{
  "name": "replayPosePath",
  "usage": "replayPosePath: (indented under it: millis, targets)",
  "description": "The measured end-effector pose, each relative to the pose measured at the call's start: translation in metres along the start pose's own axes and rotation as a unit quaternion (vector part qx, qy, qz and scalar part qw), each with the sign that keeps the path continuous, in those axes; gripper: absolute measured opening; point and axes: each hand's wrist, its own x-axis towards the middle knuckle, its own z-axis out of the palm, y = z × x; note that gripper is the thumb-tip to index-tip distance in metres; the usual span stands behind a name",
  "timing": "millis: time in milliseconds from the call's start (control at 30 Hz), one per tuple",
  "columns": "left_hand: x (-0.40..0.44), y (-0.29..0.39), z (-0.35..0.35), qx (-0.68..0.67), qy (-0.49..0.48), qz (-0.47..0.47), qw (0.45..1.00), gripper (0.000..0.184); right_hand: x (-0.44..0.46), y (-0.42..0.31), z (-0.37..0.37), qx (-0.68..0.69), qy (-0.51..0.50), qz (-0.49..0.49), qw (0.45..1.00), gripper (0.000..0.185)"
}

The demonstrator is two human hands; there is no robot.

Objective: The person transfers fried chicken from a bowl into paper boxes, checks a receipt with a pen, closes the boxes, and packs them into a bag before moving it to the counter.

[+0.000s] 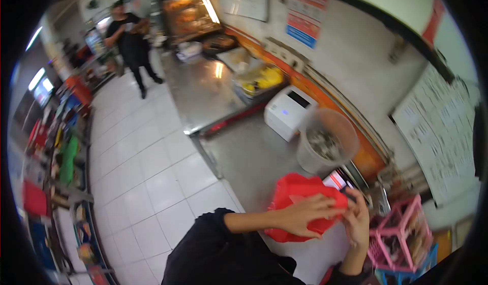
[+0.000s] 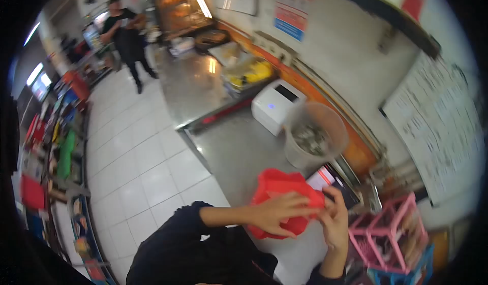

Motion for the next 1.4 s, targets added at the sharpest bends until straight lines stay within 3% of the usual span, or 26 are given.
replayPosePath:
  millis: [33, 67, 100, 133, 167, 200, 267, 300, 367, 400, 433, 467, 500, 567, 633, 700, 767, 833, 900, 967, 1067, 1167, 1267, 1400]
  targets:
    - [0.003, -0.001, 0.005, 0.089, 0.037, 0.008, 0.995, 0.062, -0.006, -0.015, 0.011, -0.022, 0.008, -0.024, 0.999, 0.050]
    - [0.004, -0.004, 0.013, 0.087, 0.094, -0.004, 0.992, 0.059, -0.012, -0.022, 0.012, -0.028, -0.029, -0.040, 0.998, 0.054]
    - [0.002, -0.010, 0.019, 0.080, 0.146, -0.021, 0.986, 0.056, -0.020, -0.034, 0.017, -0.130, -0.076, -0.034, 0.988, 0.050]
    - [-0.004, -0.021, 0.024, 0.086, 0.180, -0.015, 0.980, 0.049, -0.020, -0.040, 0.017, -0.287, -0.137, -0.084, 0.944, 0.044]
    - [-0.010, -0.032, 0.026, 0.096, 0.212, -0.009, 0.972, 0.042, -0.020, -0.054, 0.017, -0.390, -0.187, -0.071, 0.899, 0.037]
    - [-0.009, -0.034, 0.020, 0.075, 0.217, -0.054, 0.972, 0.028, -0.016, -0.054, 0.004, -0.403, -0.225, -0.005, 0.887, 0.033]
    - [-0.018, -0.049, 0.009, 0.139, 0.233, -0.002, 0.962, 0.021, 0.017, -0.003, -0.043, -0.232, -0.147, -0.182, 0.944, 0.028]
    - [-0.023, -0.048, 0.002, 0.103, 0.256, -0.028, 0.961, 0.020, 0.032, 0.004, -0.054, -0.194, -0.033, -0.046, 0.979, 0.026]
    - [-0.041, -0.043, -0.009, 0.063, 0.286, -0.076, 0.953, 0.017, 0.081, 0.082, -0.096, -0.077, 0.155, -0.041, 0.984, 0.028]
    - [-0.051, -0.041, -0.014, 0.055, 0.291, -0.097, 0.950, 0.016, 0.100, 0.143, -0.131, -0.246, 0.246, 0.028, 0.937, 0.032]
    - [-0.057, -0.035, -0.015, 0.049, 0.320, -0.125, 0.938, 0.018, 0.110, 0.200, -0.159, -0.344, 0.255, 0.112, 0.896, 0.041]
    - [-0.064, -0.031, -0.016, 0.041, 0.348, -0.154, 0.924, 0.021, 0.112, 0.240, -0.166, -0.470, 0.261, 0.121, 0.835, 0.048]
    - [-0.078, -0.034, -0.017, 0.063, 0.348, -0.172, 0.919, 0.041, 0.108, 0.258, -0.163, -0.461, 0.270, 0.124, 0.836, 0.048]
    - [-0.072, -0.027, -0.017, 0.033, 0.384, -0.176, 0.906, 0.061, 0.100, 0.277, -0.154, -0.525, 0.178, 0.167, 0.815, 0.061]
    - [-0.085, -0.033, -0.024, 0.030, 0.372, -0.190, 0.908, 0.067, 0.102, 0.281, -0.165, -0.500, 0.155, 0.225, 0.822, 0.070]
    - [-0.102, -0.043, -0.037, 0.028, 0.361, -0.203, 0.910, 0.073, 0.105, 0.289, -0.182, -0.513, 0.245, 0.182, 0.802, 0.070]
    - [-0.116, -0.054, -0.049, 0.024, 0.301, -0.263, 0.917, 0.075, 0.099, 0.266, -0.183, -0.493, 0.297, 0.156, 0.803, 0.070]
    - [-0.110, -0.059, -0.048, 0.133, 0.229, -0.365, 0.892, 0.083, 0.092, 0.262, -0.176, -0.478, 0.343, 0.129, 0.798, 0.070]
    - [-0.113, -0.073, -0.047, 0.152, 0.147, -0.457, 0.864, 0.087, 0.088, 0.269, -0.166, -0.453, 0.393, 0.073, 0.797, 0.068]
    - [-0.132, -0.096, -0.051, 0.293, -0.071, -0.402, 0.865, 0.089, 0.085, 0.286, -0.157, -0.451, 0.350, 0.118, 0.813, 0.075]
    - [-0.118, -0.114, -0.046, 0.335, -0.116, -0.367, 0.860, 0.096, 0.084, 0.299, -0.145, -0.467, 0.238, 0.193, 0.830, 0.093]
    - [-0.093, -0.124, -0.042, 0.344, -0.128, -0.309, 0.877, 0.107, 0.090, 0.303, -0.143, -0.507, 0.226, 0.229, 0.800, 0.095]
    - [-0.055, -0.109, -0.039, 0.055, -0.072, -0.299, 0.950, 0.112, 0.097, 0.309, -0.147, -0.506, 0.221, 0.243, 0.797, 0.097]
    - [-0.028, -0.089, -0.039, -0.014, -0.074, -0.338, 0.938, 0.110, 0.095, 0.307, -0.147, -0.510, 0.229, 0.238, 0.794, 0.093]
